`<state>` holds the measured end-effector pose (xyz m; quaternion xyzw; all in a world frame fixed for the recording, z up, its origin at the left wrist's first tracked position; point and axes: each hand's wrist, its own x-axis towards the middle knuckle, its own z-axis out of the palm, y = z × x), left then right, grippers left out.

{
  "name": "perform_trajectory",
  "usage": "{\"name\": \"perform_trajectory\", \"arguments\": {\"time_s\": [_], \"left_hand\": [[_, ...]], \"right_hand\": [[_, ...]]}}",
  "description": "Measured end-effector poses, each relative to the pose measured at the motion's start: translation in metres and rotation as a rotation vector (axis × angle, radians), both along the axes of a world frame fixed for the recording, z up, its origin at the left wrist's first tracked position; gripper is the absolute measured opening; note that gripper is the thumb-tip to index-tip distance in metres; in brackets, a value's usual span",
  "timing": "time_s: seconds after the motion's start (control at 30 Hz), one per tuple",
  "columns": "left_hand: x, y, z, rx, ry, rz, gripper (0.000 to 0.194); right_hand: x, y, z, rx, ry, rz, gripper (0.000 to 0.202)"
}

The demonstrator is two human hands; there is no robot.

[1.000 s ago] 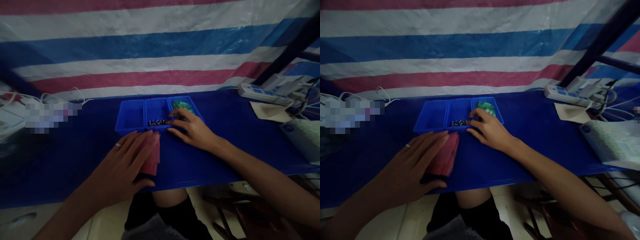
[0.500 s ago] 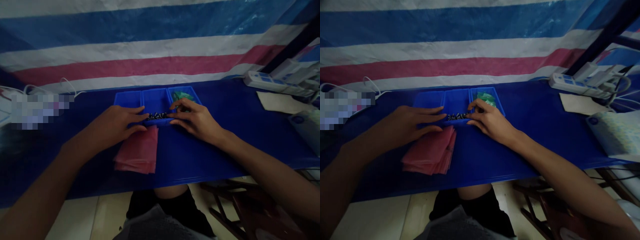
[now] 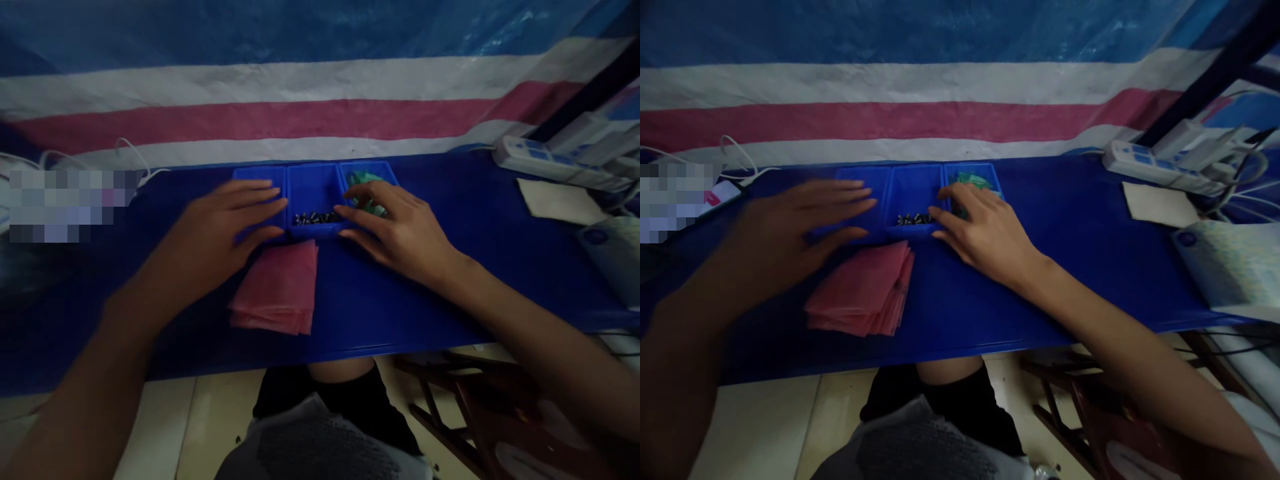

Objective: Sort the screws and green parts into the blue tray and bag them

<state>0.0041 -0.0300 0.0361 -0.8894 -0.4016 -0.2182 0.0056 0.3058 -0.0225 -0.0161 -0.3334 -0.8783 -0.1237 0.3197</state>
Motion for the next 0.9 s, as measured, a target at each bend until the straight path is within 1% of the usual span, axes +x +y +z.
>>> {"name": "perform_trajectory", "arguments": {"time_s": [0.03, 0.07, 0.1, 0.13, 0.17, 0.2, 0.23, 0.3, 0.33, 0.43, 0.5, 0.57, 0.63, 0.73, 0.83, 0.9], "left_hand": [[-0.005, -0.015, 0.003, 0.039, -0.080, 0.119, 0.040], [-0.010, -0.030, 0.004, 0.043, -0.161, 0.260, 0.042], [-0.015, -0.044, 0.002, -0.007, -0.218, 0.398, 0.044], [-0.018, -0.055, -0.002, -0.132, -0.214, 0.497, 0.049], [-0.020, -0.063, -0.008, -0.227, -0.213, 0.554, 0.058], [-0.019, -0.068, -0.015, -0.336, -0.192, 0.586, 0.062], [-0.017, -0.071, -0.022, -0.420, -0.182, 0.587, 0.066], [-0.008, -0.073, -0.033, -0.494, -0.229, 0.571, 0.071], [-0.003, -0.073, -0.035, -0.516, -0.267, 0.552, 0.072], [0.009, -0.079, -0.035, -0.602, -0.407, 0.497, 0.070], [0.011, -0.084, -0.033, -0.659, -0.506, 0.454, 0.066], [0.009, -0.087, -0.032, -0.666, -0.608, 0.420, 0.061], [0.006, -0.087, -0.035, -0.633, -0.672, 0.420, 0.053], [0.002, -0.086, -0.040, -0.591, -0.653, 0.463, 0.045], [-0.001, -0.086, -0.041, -0.555, -0.614, 0.489, 0.048], [-0.002, -0.085, -0.039, -0.572, -0.594, 0.490, 0.053]], "right_hand": [[-0.006, -0.015, 0.008, 0.045, -0.005, -0.032, 0.030], [-0.013, -0.032, 0.016, 0.037, 0.031, -0.039, 0.030], [-0.022, -0.049, 0.023, -0.037, 0.092, -0.052, 0.031], [-0.032, -0.066, 0.028, -0.123, 0.111, -0.037, 0.038], [-0.042, -0.080, 0.031, -0.226, 0.078, -0.036, 0.051], [-0.051, -0.092, 0.031, -0.295, 0.052, -0.041, 0.061], [-0.060, -0.100, 0.029, -0.380, 0.008, -0.049, 0.061], [-0.072, -0.107, 0.019, -0.498, -0.034, -0.042, 0.053], [-0.074, -0.107, 0.012, -0.545, -0.017, -0.035, 0.050], [-0.072, -0.100, -0.009, -0.632, 0.192, 0.034, 0.047], [-0.069, -0.095, -0.021, -0.656, 0.373, 0.098, 0.042], [-0.069, -0.091, -0.029, -0.685, 0.521, 0.127, 0.037], [-0.072, -0.089, -0.032, -0.739, 0.612, 0.131, 0.038], [-0.079, -0.087, -0.032, -0.815, 0.628, 0.138, 0.039], [-0.082, -0.087, -0.030, -0.840, 0.602, 0.127, 0.036], [-0.081, -0.088, -0.029, -0.836, 0.605, 0.128, 0.035]]}}
